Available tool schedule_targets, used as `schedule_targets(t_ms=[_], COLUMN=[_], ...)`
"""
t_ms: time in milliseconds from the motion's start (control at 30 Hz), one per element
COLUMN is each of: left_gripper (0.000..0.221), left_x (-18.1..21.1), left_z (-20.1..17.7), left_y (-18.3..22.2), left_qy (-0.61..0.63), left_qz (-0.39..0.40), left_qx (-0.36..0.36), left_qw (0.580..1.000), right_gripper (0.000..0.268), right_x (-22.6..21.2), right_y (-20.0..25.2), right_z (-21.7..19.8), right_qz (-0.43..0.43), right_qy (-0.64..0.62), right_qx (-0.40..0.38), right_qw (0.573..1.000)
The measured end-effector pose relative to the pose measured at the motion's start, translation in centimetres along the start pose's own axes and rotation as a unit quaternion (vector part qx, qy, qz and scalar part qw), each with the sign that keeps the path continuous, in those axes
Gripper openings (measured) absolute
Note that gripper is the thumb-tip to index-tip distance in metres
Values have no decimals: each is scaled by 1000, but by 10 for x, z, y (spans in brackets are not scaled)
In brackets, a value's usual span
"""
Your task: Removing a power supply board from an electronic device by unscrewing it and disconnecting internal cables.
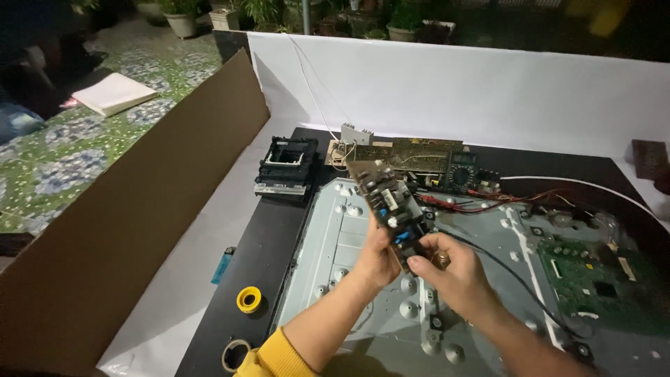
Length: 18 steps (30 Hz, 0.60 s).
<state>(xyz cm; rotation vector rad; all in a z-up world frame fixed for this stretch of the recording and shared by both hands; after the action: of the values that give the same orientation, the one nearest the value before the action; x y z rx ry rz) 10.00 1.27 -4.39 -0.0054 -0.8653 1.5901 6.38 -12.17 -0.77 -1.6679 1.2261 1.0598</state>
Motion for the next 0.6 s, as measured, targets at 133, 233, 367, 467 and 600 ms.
schedule_targets(t_ms=[133,233,367,467,600], left_gripper=[95,105,120,122,118], left_x=[7,16,28,19,14], left_z=[6,12,19,13,11], left_y=[3,7,14,19,24], left_qy=[3,7,11,62,149], left_qz=[2,2,2,-41,-85], left_qx=[-16,-37,-67,-96,-97], left_qw=[1000,999,998,993,980], right_gripper=[24,22,28,28,53], right_x=[-17,-20,-31,-41,-28], right_y=[6,10,14,15,9], right_z=[3,3,5,4,2], right_qz=[-31,-70,-86,-76,-57], right_qy=[6,16,53,95,165], right_qx=[-14,-10,-28,-67,-113], right_qw=[999,997,995,990,978])
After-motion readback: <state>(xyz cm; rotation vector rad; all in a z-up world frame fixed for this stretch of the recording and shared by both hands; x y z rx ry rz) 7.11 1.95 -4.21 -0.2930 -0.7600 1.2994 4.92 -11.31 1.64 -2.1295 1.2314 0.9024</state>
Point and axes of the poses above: each hand's wrist, its own y-axis away from the middle knuckle, its own z-axis out of the palm, x = y × z, the point moved 5 cm from there along -y, towards the middle knuckle, and after that the axes turned 7 degrees about -y, right-handed, at the moved point
